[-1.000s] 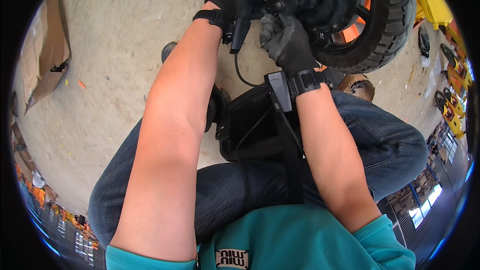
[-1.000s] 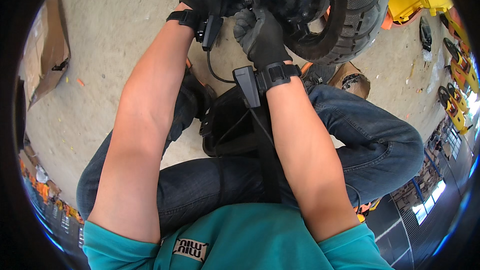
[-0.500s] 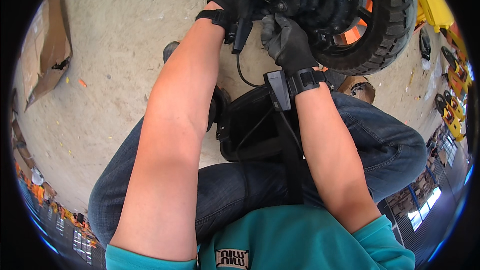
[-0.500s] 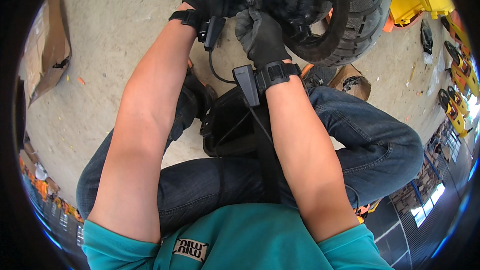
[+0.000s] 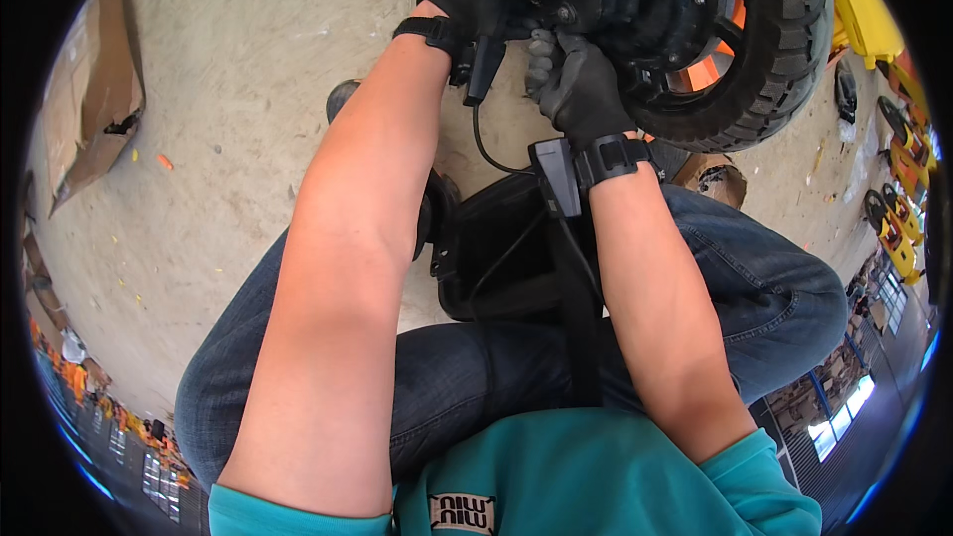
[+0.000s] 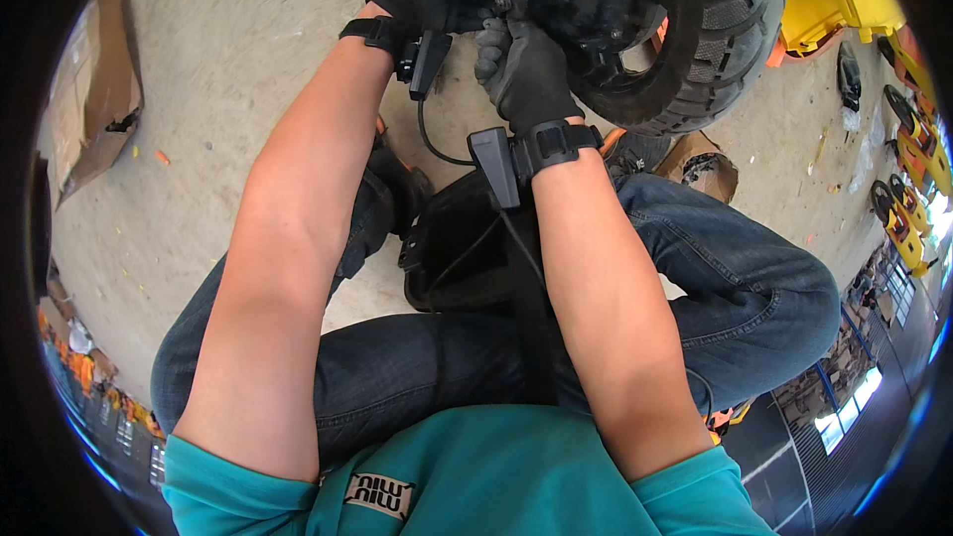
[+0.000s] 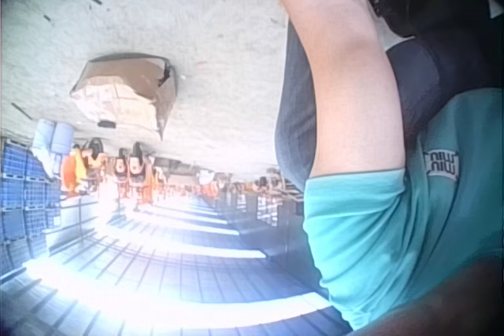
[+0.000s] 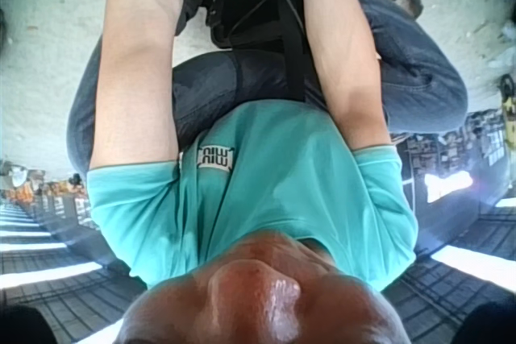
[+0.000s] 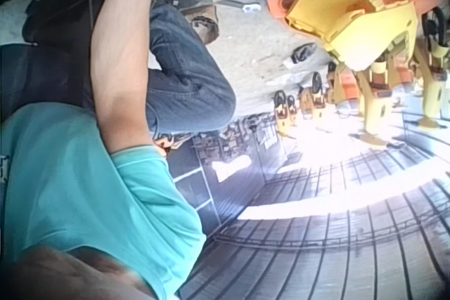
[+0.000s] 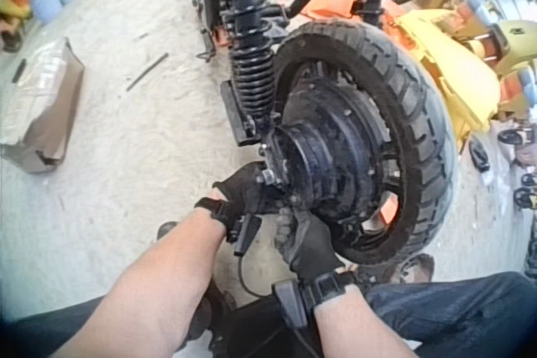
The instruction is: The person removes a bolt and a washer from a motorcycle wheel using a wrench and their hands. They move a black cable and several small metal components aside while working on the axle area.
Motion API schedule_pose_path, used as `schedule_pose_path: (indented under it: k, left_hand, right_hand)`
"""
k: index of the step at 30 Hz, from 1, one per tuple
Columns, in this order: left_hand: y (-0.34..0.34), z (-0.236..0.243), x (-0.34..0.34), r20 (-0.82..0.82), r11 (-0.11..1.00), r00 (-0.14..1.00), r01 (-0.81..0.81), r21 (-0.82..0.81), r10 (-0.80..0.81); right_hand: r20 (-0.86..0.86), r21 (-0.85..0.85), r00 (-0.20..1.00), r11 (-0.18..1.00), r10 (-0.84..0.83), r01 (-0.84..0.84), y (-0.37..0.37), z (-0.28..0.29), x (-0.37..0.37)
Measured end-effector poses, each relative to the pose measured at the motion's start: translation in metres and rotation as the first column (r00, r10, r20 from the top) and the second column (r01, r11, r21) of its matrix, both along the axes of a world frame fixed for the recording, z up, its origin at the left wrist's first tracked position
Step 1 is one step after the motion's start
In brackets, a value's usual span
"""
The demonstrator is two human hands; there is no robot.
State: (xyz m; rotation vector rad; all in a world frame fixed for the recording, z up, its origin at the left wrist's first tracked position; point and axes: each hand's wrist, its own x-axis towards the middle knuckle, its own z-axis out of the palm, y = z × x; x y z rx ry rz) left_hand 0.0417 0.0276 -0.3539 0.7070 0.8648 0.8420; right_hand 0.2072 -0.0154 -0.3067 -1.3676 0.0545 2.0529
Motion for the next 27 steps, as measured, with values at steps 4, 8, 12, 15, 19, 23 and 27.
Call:
schedule_pose_path:
  k: [4,8,12,15,19,23,27]
  left_hand:
    - [0.001,-0.004,0.002,-0.029,0.998,0.999,-0.013,0.059,0.015]
    - [0.001,-0.003,-0.001,-0.175,0.981,0.983,0.085,0.177,-0.054]
    - [0.000,0.001,-0.002,-0.311,0.882,0.950,0.113,0.458,0.040]
    - [0.001,-0.002,-0.002,-0.242,0.922,0.970,0.096,0.375,-0.002]
    - [0.001,0.003,-0.006,-0.078,0.995,0.992,0.097,0.019,-0.095]
    - [0.003,-0.006,-0.008,-0.450,0.790,0.892,0.242,0.563,0.047]
    - [0.000,-0.005,-0.004,-0.376,0.861,0.926,0.172,0.479,0.024]
  right_hand:
    - [-0.051,-0.053,0.998,0.998,-0.043,0.040,0.002,0.005,-0.004]
    - [0.126,0.007,0.991,0.999,-0.043,0.042,0.001,0.007,-0.010]
    - [-0.073,-0.005,0.996,0.999,0.049,-0.049,0.003,0.004,0.001]
    - [-0.230,-0.038,0.973,0.999,0.021,-0.030,0.004,-0.005,0.010]
    - [0.083,0.058,0.995,0.997,-0.048,0.044,-0.004,0.008,-0.011]
    - [0.086,0.082,0.996,0.997,0.007,-0.014,-0.001,0.002,-0.006]
    - [-0.094,-0.090,0.996,0.996,-0.004,-0.005,0.004,0.006,0.003]
